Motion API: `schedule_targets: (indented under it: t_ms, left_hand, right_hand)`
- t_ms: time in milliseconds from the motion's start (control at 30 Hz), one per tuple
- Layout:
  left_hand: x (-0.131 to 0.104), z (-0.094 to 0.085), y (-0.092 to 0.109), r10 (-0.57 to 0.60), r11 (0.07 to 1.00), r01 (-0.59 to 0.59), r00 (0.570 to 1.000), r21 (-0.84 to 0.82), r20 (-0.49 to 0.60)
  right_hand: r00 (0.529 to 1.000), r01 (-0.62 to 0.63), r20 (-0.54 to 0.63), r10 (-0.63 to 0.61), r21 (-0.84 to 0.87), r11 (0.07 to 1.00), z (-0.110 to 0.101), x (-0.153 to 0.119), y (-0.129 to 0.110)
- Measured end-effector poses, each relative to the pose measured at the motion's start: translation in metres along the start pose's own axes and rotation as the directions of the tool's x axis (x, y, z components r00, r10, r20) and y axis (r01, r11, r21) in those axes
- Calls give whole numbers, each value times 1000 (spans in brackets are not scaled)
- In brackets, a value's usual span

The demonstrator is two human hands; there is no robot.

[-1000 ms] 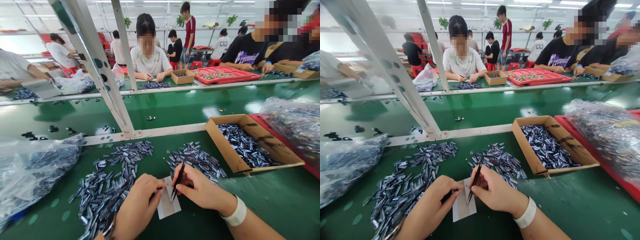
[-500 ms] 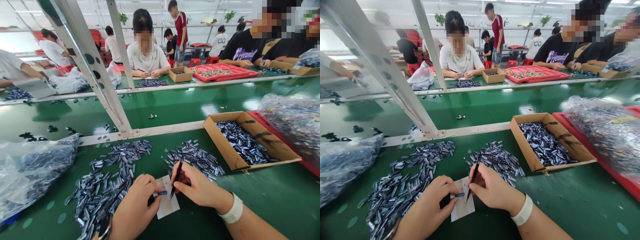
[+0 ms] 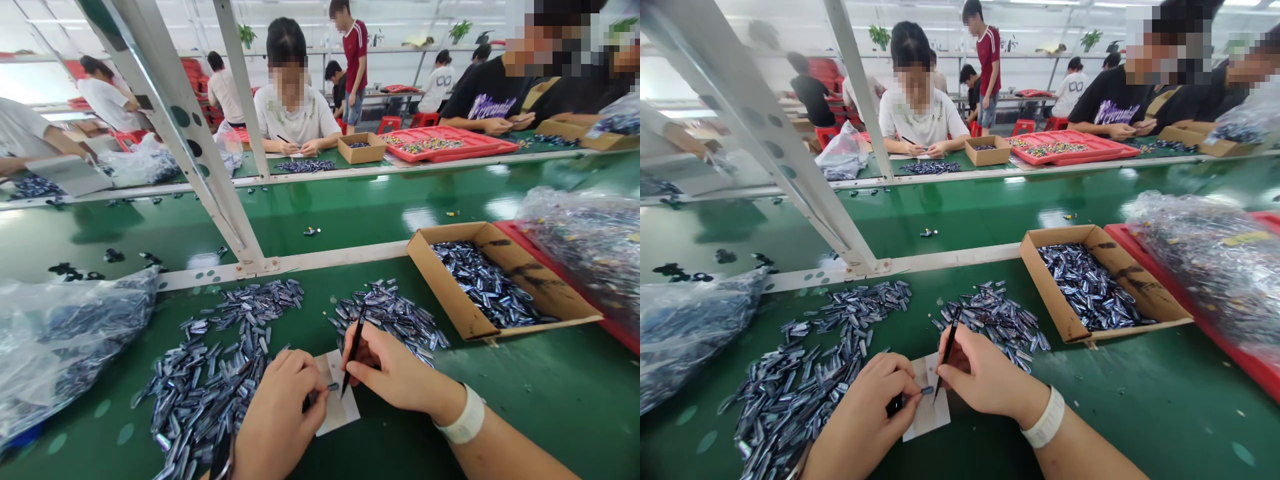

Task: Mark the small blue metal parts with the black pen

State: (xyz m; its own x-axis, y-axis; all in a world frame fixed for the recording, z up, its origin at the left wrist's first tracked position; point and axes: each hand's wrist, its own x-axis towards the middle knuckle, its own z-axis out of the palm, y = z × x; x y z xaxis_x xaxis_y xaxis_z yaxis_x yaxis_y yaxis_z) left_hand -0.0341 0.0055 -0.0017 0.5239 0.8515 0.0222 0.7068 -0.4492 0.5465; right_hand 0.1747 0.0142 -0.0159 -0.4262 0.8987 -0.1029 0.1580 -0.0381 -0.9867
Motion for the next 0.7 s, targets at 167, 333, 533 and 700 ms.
schedule_targets:
  t_ms: [167, 333, 533, 700]
  left_hand:
    - [0, 0, 0, -17, 1000, 17, 1000, -16, 24]
    - [-1, 1, -1, -8, 1000, 8, 1000, -12, 16]
    - [-1, 1, -2, 23, 1000, -23, 1000, 2, -15]
    - [-1, 1, -1, 27, 1000, -27, 999, 15, -18]
  right_hand:
    - [1000, 1, -5, 0, 4, 1000, -1, 1, 1]
    - [1000, -2, -3, 2, 11, 1000, -1, 1, 2]
    - [1000, -8, 1, 8, 110, 994, -1, 3, 2]
    - [994, -27, -98, 44, 173, 985, 1, 6, 0]
